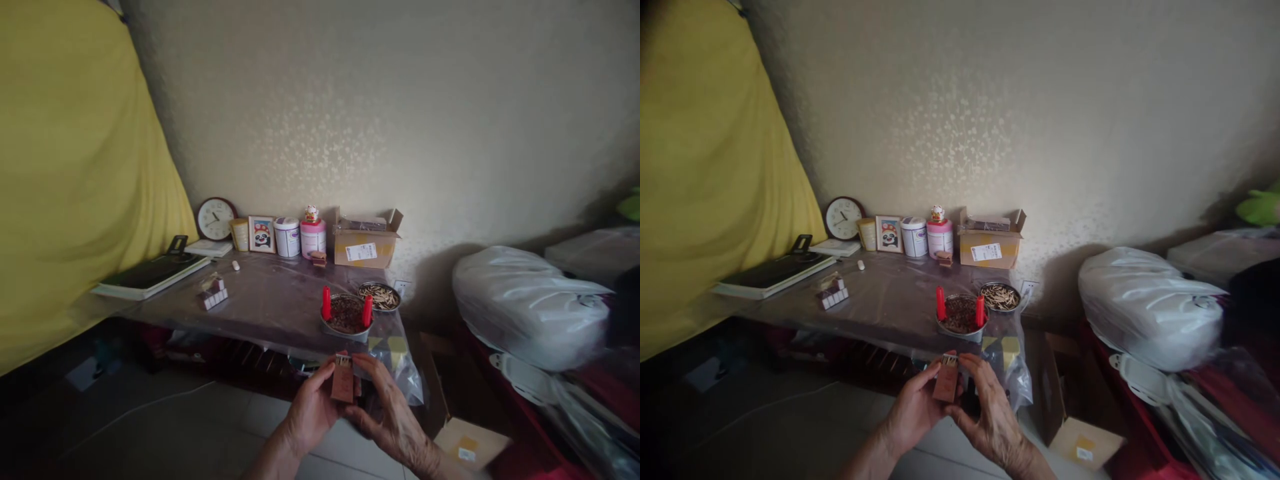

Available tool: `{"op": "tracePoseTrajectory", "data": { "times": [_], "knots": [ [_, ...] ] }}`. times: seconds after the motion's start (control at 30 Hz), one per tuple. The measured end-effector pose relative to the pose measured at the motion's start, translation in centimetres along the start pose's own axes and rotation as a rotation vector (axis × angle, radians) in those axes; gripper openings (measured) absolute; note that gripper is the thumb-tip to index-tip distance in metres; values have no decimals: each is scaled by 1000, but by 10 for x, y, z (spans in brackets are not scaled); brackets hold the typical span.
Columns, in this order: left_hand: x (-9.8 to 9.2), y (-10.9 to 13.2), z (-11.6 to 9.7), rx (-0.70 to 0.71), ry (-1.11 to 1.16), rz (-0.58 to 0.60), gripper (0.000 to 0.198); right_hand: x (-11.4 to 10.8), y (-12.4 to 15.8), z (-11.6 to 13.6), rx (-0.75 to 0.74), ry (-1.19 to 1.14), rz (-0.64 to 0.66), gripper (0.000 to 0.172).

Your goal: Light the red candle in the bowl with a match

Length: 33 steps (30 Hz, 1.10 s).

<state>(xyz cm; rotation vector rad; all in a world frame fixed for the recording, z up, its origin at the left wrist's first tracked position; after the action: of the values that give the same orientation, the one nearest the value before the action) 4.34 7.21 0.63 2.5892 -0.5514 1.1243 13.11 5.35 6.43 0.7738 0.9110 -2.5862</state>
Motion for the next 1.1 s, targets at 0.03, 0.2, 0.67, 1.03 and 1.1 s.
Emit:
{"op": "tracePoseTrajectory", "data": {
  "times": [0.03, 0.2, 0.67, 1.03, 1.1],
  "knots": [
    [1, 0, 0, 0, -1, 4, 23, 0, 0, 0, -10, 10, -9, 60],
    [1, 0, 2, -2, -17, 20, 25, -2, 0, 0, -27, 18, -34, 55],
    [0, -1, 2, -7, -17, 11, 23, 0, -1, -1, -20, 31, -5, 52],
    [0, -2, 2, -9, -30, -8, 24, -1, -1, 1, -40, 52, -10, 50],
    [0, -1, 2, -3, -38, -18, 23, 0, -1, 1, -45, 63, -10, 50]
  ]
}}
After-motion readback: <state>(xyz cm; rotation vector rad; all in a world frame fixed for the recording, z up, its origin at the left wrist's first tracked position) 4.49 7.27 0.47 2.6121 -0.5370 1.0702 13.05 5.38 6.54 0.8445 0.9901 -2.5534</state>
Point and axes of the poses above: each hand's wrist, its own y-axis away from the middle knuckle, its own x-axis out of the palm, z = x × y, the point moved 9 cm from there along -y, towards the middle knuckle, and after that the axes turned 13 degrees about -y, right-handed, at the moved point
